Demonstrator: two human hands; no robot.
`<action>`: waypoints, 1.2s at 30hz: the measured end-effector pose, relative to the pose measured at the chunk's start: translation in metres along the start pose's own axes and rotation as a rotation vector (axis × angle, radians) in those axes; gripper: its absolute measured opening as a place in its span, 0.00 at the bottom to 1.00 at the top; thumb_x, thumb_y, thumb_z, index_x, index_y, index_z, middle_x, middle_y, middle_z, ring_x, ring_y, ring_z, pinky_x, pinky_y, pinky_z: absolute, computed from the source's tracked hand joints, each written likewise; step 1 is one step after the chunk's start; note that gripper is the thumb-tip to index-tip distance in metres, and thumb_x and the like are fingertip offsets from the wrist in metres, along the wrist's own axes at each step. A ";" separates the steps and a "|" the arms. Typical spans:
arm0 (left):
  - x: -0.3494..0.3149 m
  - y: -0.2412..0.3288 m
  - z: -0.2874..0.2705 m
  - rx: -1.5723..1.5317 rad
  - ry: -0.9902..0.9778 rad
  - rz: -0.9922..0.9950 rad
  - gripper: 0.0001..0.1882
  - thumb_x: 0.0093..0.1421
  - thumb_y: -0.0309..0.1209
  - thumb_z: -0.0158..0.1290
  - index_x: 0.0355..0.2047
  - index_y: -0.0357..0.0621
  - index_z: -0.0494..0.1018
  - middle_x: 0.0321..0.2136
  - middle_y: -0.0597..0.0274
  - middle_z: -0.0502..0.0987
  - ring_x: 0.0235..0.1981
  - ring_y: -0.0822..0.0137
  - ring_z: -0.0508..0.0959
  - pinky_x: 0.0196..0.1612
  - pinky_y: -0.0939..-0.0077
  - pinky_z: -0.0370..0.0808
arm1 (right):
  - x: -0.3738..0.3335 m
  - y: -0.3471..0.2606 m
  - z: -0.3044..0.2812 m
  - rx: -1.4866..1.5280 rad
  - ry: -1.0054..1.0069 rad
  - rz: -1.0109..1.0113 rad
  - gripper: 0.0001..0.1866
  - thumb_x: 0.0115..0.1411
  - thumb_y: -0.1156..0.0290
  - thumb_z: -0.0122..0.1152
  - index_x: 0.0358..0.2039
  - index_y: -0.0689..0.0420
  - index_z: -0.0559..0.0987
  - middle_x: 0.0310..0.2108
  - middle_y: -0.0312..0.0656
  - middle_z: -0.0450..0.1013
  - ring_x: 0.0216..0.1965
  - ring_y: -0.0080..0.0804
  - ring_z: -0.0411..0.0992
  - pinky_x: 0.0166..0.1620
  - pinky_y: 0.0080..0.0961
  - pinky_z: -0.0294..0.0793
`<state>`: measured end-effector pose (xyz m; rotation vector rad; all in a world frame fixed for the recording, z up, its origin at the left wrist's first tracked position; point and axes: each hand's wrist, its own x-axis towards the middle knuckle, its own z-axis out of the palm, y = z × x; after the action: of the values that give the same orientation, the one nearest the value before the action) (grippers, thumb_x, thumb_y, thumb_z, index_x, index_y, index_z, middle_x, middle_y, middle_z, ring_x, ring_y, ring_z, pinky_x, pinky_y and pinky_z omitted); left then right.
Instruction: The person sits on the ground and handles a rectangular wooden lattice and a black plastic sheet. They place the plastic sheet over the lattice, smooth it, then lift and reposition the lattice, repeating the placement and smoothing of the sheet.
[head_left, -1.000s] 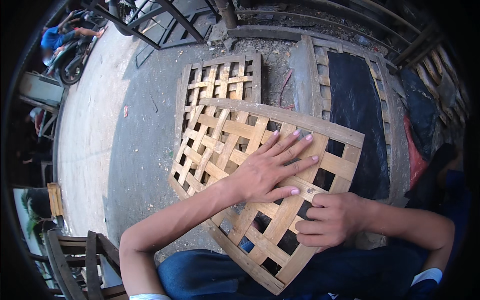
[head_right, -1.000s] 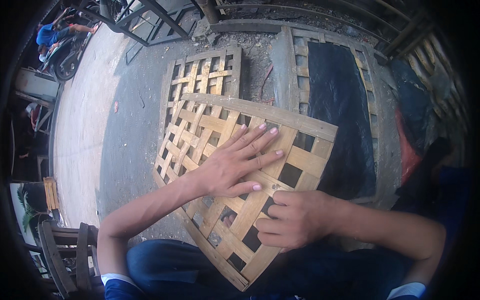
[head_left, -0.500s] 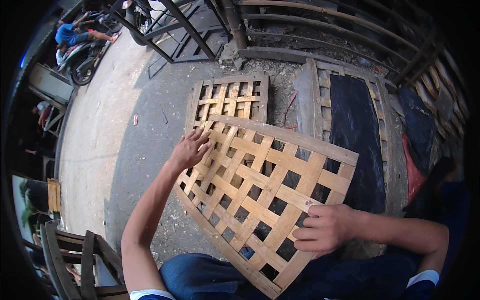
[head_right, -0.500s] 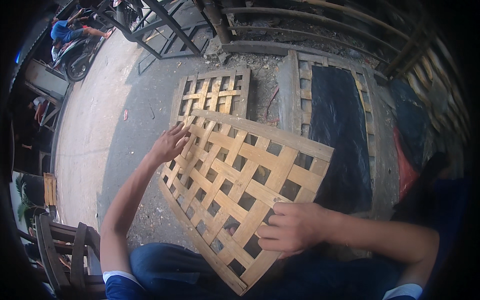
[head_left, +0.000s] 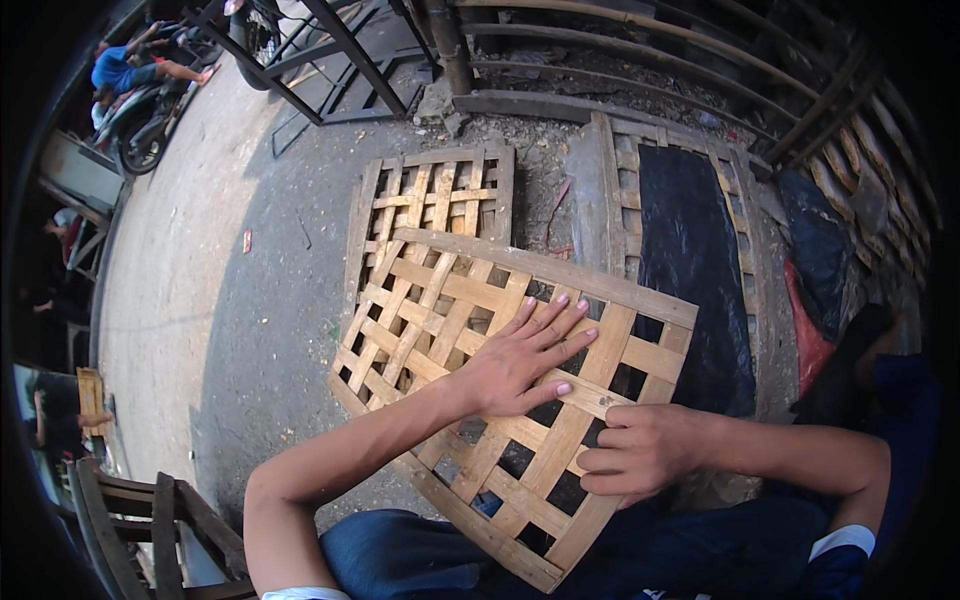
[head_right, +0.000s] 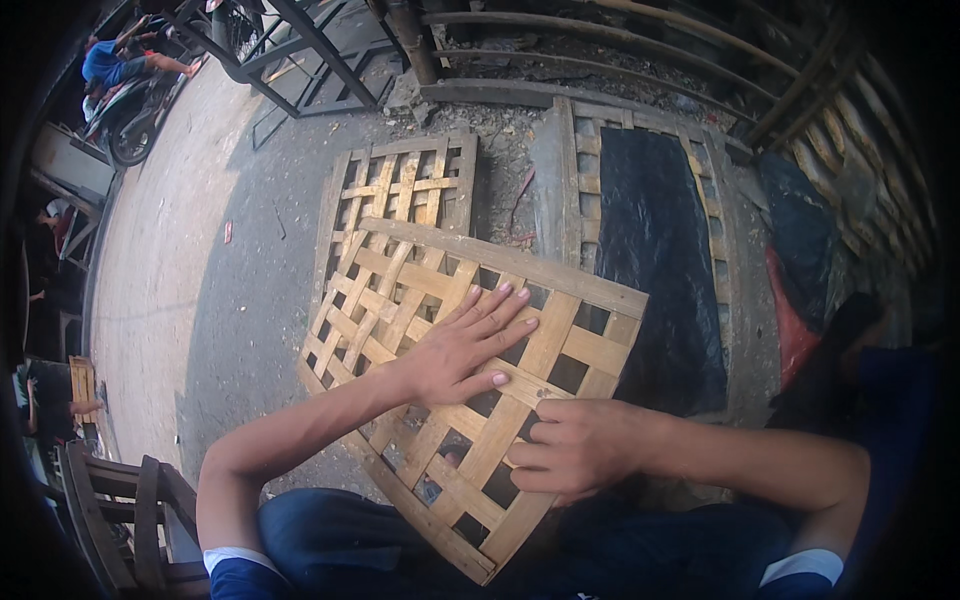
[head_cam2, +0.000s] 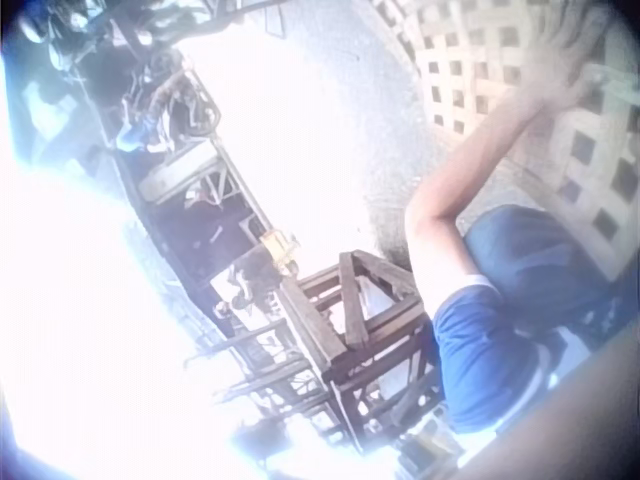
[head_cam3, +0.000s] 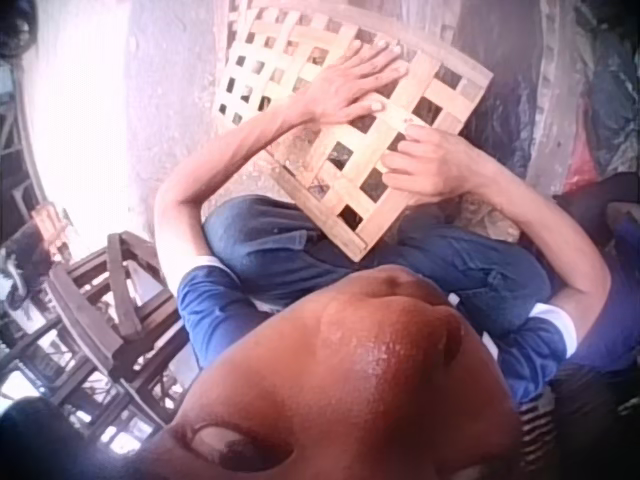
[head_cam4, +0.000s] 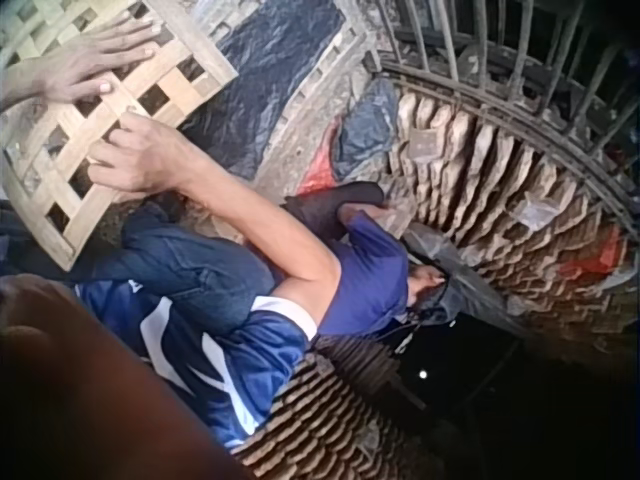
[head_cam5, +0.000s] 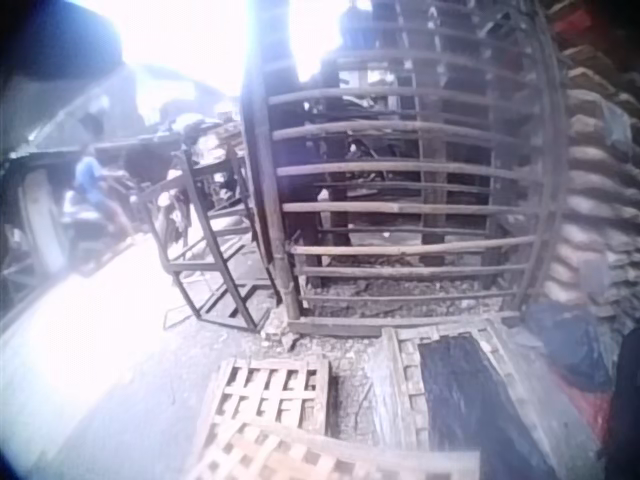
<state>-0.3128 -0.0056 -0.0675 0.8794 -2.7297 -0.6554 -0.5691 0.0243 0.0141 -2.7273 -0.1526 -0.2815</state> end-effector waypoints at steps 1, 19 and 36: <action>-0.012 -0.023 -0.003 0.033 -0.026 -0.041 0.35 0.72 0.56 0.36 0.75 0.59 0.52 0.76 0.53 0.45 0.77 0.48 0.43 0.76 0.43 0.39 | 0.000 0.000 0.000 0.007 0.002 0.004 0.27 0.43 0.45 0.72 0.36 0.50 0.74 0.34 0.31 0.68 0.28 0.23 0.69 0.35 0.24 0.65; -0.014 -0.009 -0.028 0.052 0.053 -0.128 0.35 0.72 0.53 0.38 0.74 0.54 0.54 0.76 0.49 0.46 0.76 0.45 0.45 0.75 0.43 0.42 | 0.005 0.000 0.000 -0.047 -0.044 -0.022 0.27 0.46 0.43 0.71 0.34 0.50 0.72 0.33 0.31 0.67 0.27 0.24 0.69 0.36 0.25 0.65; -0.163 -0.169 -0.053 0.296 -0.181 -0.923 0.37 0.73 0.59 0.34 0.75 0.54 0.52 0.75 0.54 0.50 0.75 0.45 0.51 0.74 0.40 0.48 | 0.010 0.007 -0.001 -0.023 -0.085 -0.065 0.30 0.46 0.42 0.67 0.42 0.52 0.77 0.36 0.31 0.69 0.26 0.23 0.67 0.34 0.25 0.65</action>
<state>-0.0795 -0.0495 -0.1083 2.2893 -2.4821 -0.4618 -0.5585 0.0183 0.0142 -2.7620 -0.2641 -0.1860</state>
